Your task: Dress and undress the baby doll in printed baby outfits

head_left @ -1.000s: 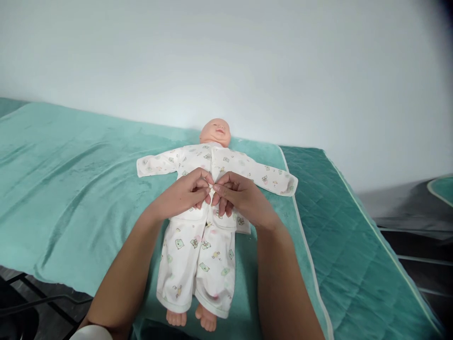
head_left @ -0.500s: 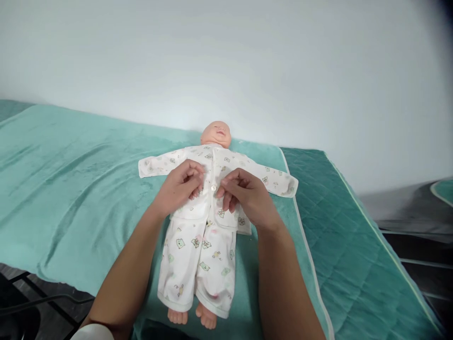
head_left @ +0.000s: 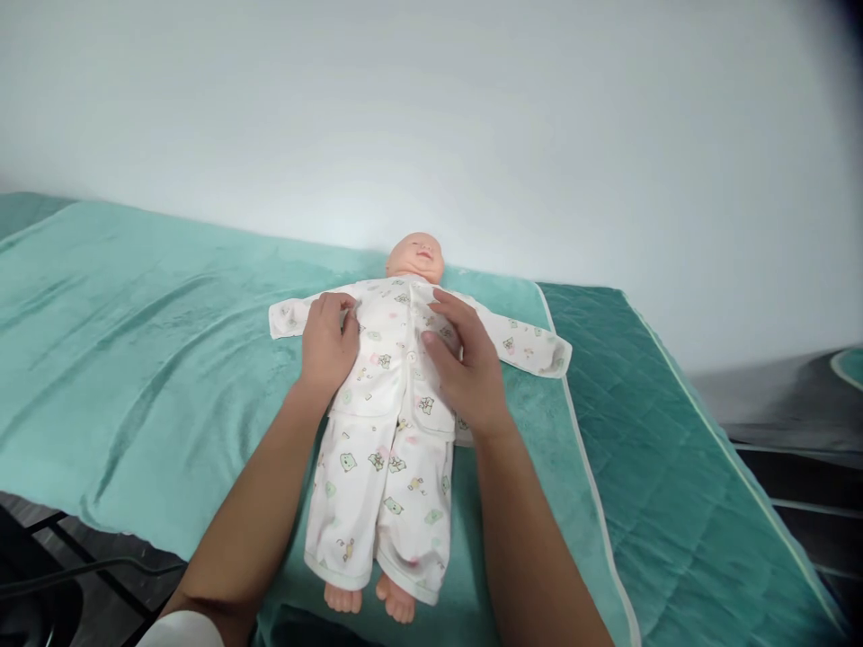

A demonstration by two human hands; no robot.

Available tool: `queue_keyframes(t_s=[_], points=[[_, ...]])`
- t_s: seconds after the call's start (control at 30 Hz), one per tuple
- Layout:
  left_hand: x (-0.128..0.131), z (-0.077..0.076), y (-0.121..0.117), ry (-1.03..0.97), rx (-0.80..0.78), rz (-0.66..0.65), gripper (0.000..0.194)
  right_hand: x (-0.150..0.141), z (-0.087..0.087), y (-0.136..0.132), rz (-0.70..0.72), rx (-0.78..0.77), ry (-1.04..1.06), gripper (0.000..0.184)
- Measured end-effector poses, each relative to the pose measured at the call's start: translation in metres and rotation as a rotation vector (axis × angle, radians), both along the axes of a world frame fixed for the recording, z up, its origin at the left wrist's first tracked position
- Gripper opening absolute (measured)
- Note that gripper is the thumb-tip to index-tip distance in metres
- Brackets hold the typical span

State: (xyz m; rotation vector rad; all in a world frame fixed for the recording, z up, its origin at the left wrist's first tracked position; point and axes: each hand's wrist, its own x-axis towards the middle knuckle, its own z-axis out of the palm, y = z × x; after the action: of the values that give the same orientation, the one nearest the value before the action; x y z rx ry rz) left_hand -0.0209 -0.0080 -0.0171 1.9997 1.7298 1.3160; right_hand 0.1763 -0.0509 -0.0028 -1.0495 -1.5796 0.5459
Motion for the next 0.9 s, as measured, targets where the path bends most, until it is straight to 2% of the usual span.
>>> queue_keyframes(t_s=[0.13, 0.3, 0.47, 0.63, 0.77, 0.9], points=[[-0.005, -0.008, 0.008, 0.223, -0.047, 0.163, 0.037, -0.002, -0.004, 0.001, 0.016, 0.034, -0.235, 0.036], [-0.015, -0.012, 0.013, 0.366, -0.197, 0.264, 0.051, 0.001, -0.008, 0.001, -0.016, 0.005, -0.165, 0.038], [-0.036, -0.015, 0.018, 0.356, -0.304, 0.326, 0.052, 0.004, -0.014, 0.005, -0.046, -0.071, -0.086, 0.039], [-0.046, -0.016, 0.022, 0.382, -0.365, 0.324, 0.051, 0.01, -0.018, 0.007, -0.091, -0.124, -0.054, 0.04], [-0.046, -0.018, 0.025, 0.376, -0.354, 0.337, 0.052, 0.024, -0.026, 0.015, -0.162, -0.142, -0.07, 0.044], [-0.049, -0.02, 0.025, 0.3, -0.242, 0.382, 0.055, 0.04, -0.043, 0.03, -0.284, -0.155, -0.14, 0.055]])
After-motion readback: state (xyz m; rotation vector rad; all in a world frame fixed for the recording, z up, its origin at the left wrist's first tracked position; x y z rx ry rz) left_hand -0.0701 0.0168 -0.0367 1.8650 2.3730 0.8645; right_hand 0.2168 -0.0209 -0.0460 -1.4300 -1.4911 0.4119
